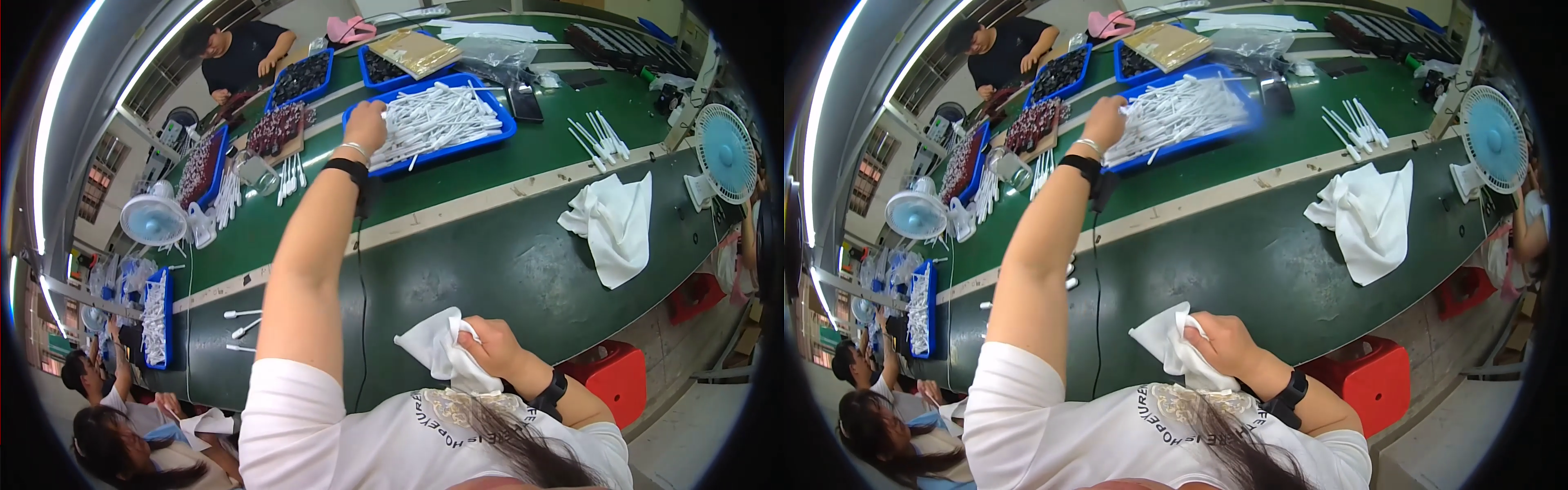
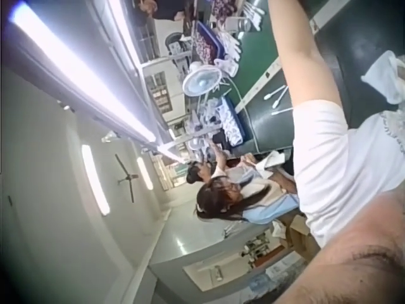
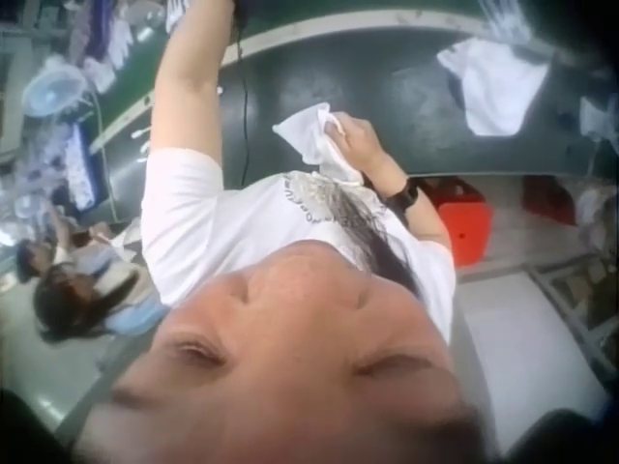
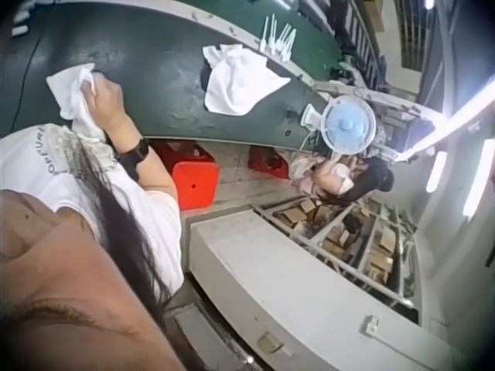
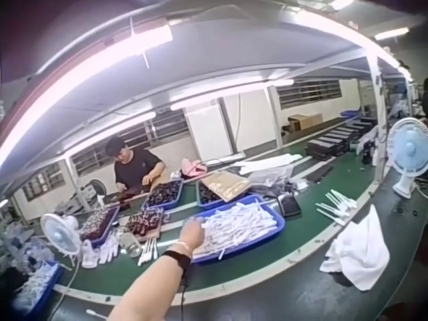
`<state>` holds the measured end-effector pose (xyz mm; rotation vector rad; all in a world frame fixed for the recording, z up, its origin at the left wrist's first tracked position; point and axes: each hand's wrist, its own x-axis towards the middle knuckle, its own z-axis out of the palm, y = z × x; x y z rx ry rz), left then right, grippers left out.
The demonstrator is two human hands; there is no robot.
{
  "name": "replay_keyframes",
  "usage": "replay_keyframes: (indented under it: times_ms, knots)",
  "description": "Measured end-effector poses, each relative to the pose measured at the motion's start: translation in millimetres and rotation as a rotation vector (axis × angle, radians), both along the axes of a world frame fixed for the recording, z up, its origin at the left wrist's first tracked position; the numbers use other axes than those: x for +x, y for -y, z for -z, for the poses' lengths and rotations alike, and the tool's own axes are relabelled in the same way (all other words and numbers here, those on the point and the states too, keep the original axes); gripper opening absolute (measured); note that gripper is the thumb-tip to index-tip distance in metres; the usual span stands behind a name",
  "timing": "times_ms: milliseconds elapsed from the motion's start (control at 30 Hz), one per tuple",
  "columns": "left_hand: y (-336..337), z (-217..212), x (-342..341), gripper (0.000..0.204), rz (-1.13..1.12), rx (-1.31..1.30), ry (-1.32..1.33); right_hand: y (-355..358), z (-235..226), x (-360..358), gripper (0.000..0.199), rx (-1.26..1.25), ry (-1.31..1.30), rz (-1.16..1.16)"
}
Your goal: The person wipes plastic swabs with a cloth one at a time and places them on the table before gathering them into a cardboard box. Then, the person picks up a bundle of swabs from a tray and places them on the table to continue the process.
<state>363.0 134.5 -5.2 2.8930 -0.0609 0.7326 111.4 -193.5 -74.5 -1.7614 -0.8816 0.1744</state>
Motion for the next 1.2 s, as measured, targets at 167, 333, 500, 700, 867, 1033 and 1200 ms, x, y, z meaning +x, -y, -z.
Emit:
replay_keyframes:
  times_ms: [167,333,500,700,867,1033,1200]
  knots:
    - [-10.7,-55.5,-85.3,0.019,0.077,-0.042,-0.448,2.1,-6.3,0.1,0.015,-0.044,-0.073,0.002]
    - [-17.1,-64.4,-199.7,0.018,-0.100,-0.187,-1.100,3.0,-4.0,-0.7,0.017,-0.060,-0.057,0.039]
    - [-54.8,9.1,-268.6,0.018,-0.007,-0.005,-0.651,-3.0,-7.3,-6.6,0.019,-0.036,-0.061,0.010]
    - [-51.7,29.8,-263.5,0.018,-0.091,-0.022,-0.629,-0.3,-2.0,-11.2,0.020,-0.022,-0.107,0.067]
    - [-39.0,21.6,-256.1,0.020,-0.126,0.003,-0.729,-1.1,0.4,-10.3,0.021,-0.021,-0.100,0.090]
    - [-34.7,2.0,-272.0,0.020,-0.090,-0.082,-0.477,0.0,5.6,-8.2,0.019,0.018,-0.205,0.074]
    - [-7.3,-63.7,-328.2,0.017,-0.030,-0.643,-0.252,5.9,11.0,3.7,0.028,0.322,-0.618,0.091]
